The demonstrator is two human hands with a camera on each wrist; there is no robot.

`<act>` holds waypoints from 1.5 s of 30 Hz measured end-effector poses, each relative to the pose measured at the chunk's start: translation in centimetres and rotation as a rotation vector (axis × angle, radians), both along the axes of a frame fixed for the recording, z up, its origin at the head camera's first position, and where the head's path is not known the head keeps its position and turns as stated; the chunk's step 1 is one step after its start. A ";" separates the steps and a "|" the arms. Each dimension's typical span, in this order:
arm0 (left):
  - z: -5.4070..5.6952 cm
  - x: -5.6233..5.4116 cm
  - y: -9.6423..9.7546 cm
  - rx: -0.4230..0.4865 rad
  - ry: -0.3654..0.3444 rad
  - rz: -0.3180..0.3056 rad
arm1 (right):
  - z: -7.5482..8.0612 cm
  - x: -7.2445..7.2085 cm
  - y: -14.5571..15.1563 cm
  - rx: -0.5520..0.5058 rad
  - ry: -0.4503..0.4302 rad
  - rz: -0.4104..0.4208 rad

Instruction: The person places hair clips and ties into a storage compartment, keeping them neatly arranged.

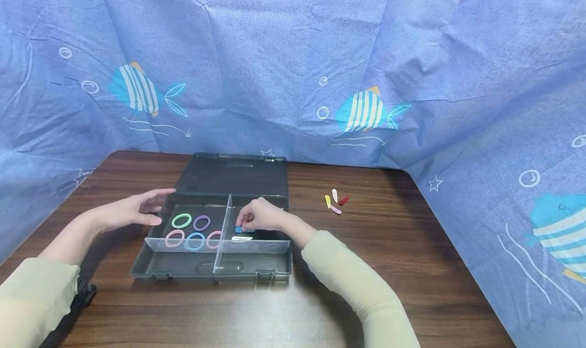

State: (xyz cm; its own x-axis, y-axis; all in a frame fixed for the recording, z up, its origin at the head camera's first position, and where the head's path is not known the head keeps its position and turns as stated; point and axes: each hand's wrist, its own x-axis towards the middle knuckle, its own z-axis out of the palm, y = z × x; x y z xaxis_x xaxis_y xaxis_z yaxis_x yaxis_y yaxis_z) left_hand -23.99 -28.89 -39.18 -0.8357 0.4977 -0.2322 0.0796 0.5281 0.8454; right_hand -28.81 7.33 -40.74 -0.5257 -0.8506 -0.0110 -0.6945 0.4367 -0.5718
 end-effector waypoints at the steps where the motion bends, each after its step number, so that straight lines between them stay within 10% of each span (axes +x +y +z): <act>1: 0.0 0.0 0.0 -0.001 0.000 0.000 | 0.0 0.0 -0.1 0.008 0.007 0.001; 19: 0.2 0.2 0.0 -0.012 -0.011 0.007 | -0.1 -0.1 -0.4 0.046 0.078 0.014; 45: 0.2 0.3 0.1 -0.019 0.007 -0.001 | 4.6 0.3 4.7 -0.018 0.087 -0.027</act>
